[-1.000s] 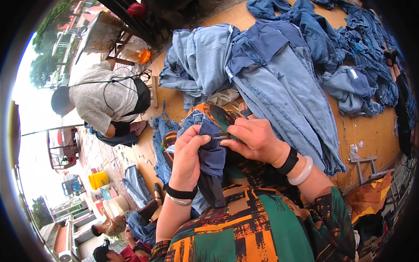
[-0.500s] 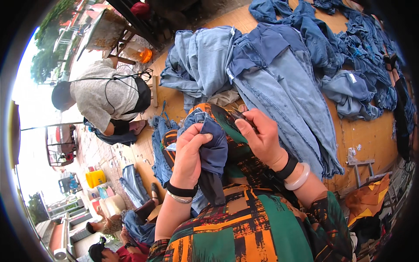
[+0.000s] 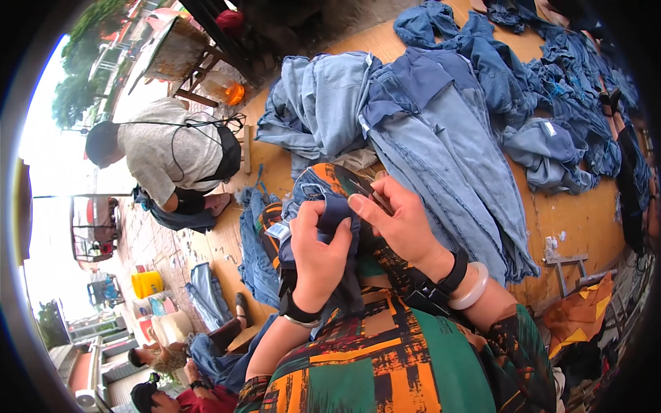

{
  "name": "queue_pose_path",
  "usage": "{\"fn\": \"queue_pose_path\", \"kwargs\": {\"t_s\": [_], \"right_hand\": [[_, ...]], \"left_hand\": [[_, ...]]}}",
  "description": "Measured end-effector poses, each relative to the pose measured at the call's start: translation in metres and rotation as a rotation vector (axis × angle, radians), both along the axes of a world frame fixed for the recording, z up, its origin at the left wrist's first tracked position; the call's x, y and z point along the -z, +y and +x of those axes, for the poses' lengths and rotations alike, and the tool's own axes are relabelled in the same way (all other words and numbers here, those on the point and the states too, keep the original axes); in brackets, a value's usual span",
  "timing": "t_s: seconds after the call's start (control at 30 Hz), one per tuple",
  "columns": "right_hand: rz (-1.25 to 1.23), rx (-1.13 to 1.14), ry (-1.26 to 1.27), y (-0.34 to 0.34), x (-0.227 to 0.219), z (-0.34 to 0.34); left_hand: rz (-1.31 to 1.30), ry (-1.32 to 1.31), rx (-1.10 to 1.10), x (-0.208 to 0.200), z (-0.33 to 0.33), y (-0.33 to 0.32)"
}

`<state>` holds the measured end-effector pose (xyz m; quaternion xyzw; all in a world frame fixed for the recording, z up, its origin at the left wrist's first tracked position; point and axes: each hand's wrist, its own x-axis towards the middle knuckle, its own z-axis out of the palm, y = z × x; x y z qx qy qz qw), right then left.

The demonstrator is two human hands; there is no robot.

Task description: Trimming excess threads and applying brand labels to denim garments in a workshop.

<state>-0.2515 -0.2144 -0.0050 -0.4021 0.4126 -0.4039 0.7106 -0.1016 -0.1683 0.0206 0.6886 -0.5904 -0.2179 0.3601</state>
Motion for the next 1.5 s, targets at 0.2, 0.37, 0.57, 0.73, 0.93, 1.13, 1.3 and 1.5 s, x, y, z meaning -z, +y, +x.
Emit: {"fn": "queue_pose_path", "kwargs": {"t_s": [0.2,0.37,0.57,0.73,0.93,1.13,1.3,1.5], "right_hand": [[-0.274,-0.001,0.198,0.002,0.009,0.015],[-0.320,-0.097,0.385,0.000,0.002,0.004],[-0.417,-0.202,0.563,0.003,-0.001,-0.004],[-0.337,-0.187,0.556,0.004,0.006,-0.002],[-0.041,0.030,0.181,0.015,0.028,0.009],[0.329,0.007,-0.195,0.022,0.028,0.014],[0.480,-0.145,-0.493,0.021,0.001,0.010],[0.535,-0.254,-0.551,0.019,-0.014,0.009]], "left_hand": [[-0.278,-0.290,0.026,0.006,-0.011,0.009],[-0.322,-0.332,0.080,0.014,-0.015,0.024],[-0.305,-0.366,0.176,0.017,-0.014,0.036],[-0.312,-0.355,0.184,0.013,-0.010,0.040],[-0.242,-0.435,0.167,-0.004,0.022,0.032],[-0.217,-0.299,0.178,-0.005,0.026,0.039],[-0.292,-0.059,0.213,-0.021,0.006,0.055],[-0.158,0.407,0.094,-0.037,0.028,0.049]]}}
